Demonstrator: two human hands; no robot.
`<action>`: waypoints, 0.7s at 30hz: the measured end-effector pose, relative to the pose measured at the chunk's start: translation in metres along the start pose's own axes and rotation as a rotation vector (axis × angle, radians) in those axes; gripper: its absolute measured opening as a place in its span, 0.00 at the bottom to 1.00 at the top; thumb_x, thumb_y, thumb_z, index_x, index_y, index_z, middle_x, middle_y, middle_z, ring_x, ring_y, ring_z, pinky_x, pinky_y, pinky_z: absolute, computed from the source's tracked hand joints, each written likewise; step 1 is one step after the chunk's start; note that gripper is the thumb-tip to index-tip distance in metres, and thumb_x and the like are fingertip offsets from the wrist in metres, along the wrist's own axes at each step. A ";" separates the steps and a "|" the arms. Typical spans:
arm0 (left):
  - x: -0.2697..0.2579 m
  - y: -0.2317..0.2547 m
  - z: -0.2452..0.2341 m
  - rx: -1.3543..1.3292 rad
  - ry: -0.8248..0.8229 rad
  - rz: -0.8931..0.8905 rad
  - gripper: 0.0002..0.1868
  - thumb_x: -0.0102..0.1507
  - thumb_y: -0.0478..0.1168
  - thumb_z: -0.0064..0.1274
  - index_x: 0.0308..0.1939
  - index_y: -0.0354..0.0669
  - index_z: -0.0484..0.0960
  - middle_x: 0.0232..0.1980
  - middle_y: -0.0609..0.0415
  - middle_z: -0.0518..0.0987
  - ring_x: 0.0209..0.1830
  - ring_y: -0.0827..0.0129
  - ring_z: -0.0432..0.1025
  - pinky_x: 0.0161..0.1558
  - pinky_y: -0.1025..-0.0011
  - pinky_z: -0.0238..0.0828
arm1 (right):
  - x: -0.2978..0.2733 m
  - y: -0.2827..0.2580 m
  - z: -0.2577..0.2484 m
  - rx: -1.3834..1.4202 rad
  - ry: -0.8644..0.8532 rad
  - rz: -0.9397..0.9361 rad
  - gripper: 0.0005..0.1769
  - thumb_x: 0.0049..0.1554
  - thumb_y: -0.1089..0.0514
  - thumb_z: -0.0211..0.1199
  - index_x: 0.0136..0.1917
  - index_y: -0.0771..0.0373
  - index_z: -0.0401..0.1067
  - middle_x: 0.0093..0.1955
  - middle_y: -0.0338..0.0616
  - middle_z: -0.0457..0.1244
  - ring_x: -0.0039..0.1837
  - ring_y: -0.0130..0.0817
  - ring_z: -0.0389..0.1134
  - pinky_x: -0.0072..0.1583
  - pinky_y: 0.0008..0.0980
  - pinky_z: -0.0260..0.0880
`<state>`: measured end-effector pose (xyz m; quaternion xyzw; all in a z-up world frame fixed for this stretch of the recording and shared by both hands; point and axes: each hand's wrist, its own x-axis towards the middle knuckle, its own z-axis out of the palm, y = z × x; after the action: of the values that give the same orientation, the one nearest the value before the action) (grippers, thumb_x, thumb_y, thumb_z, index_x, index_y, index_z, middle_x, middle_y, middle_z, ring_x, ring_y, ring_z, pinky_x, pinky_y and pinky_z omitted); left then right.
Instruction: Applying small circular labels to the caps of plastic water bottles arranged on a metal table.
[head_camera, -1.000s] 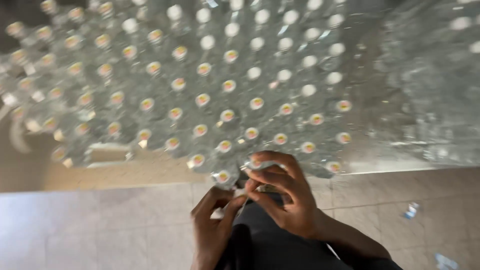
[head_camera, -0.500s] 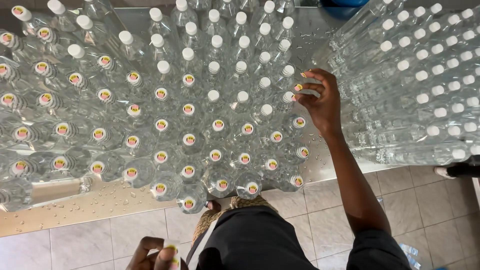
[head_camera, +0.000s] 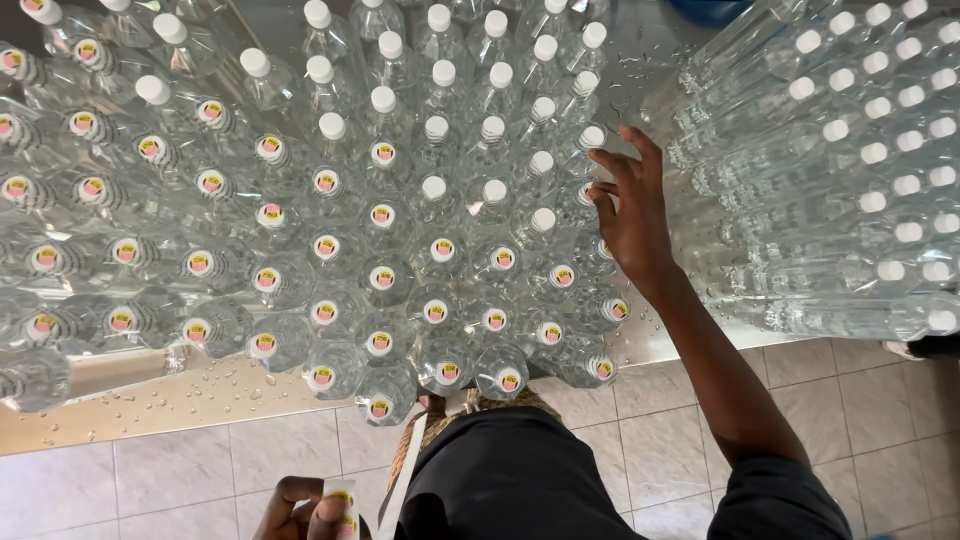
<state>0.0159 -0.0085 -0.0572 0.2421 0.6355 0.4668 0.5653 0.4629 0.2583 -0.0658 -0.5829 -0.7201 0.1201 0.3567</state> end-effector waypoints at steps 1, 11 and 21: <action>-0.001 0.002 0.001 0.004 0.005 -0.001 0.07 0.67 0.35 0.57 0.37 0.35 0.76 0.14 0.41 0.80 0.11 0.69 0.69 0.19 0.76 0.58 | -0.003 0.002 0.002 0.006 -0.002 0.002 0.21 0.69 0.78 0.60 0.72 0.67 0.70 0.83 0.54 0.44 0.72 0.50 0.65 0.63 0.43 0.83; -0.007 0.033 0.023 0.078 0.081 0.057 0.12 0.65 0.41 0.59 0.31 0.40 0.76 0.11 0.49 0.75 0.06 0.71 0.65 0.14 0.76 0.52 | -0.003 0.012 0.001 -0.070 0.130 -0.072 0.16 0.73 0.72 0.63 0.72 0.67 0.74 0.86 0.53 0.46 0.79 0.54 0.63 0.73 0.53 0.74; -0.006 0.016 0.003 0.019 0.036 0.055 0.10 0.64 0.40 0.61 0.33 0.40 0.78 0.13 0.47 0.78 0.08 0.73 0.64 0.15 0.75 0.52 | -0.002 -0.022 0.003 0.385 -0.213 0.172 0.21 0.65 0.66 0.70 0.68 0.57 0.70 0.71 0.46 0.67 0.59 0.35 0.76 0.56 0.31 0.80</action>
<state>0.0169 -0.0053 -0.0404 0.2565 0.6430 0.4804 0.5385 0.4451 0.2507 -0.0558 -0.5475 -0.6650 0.3459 0.3719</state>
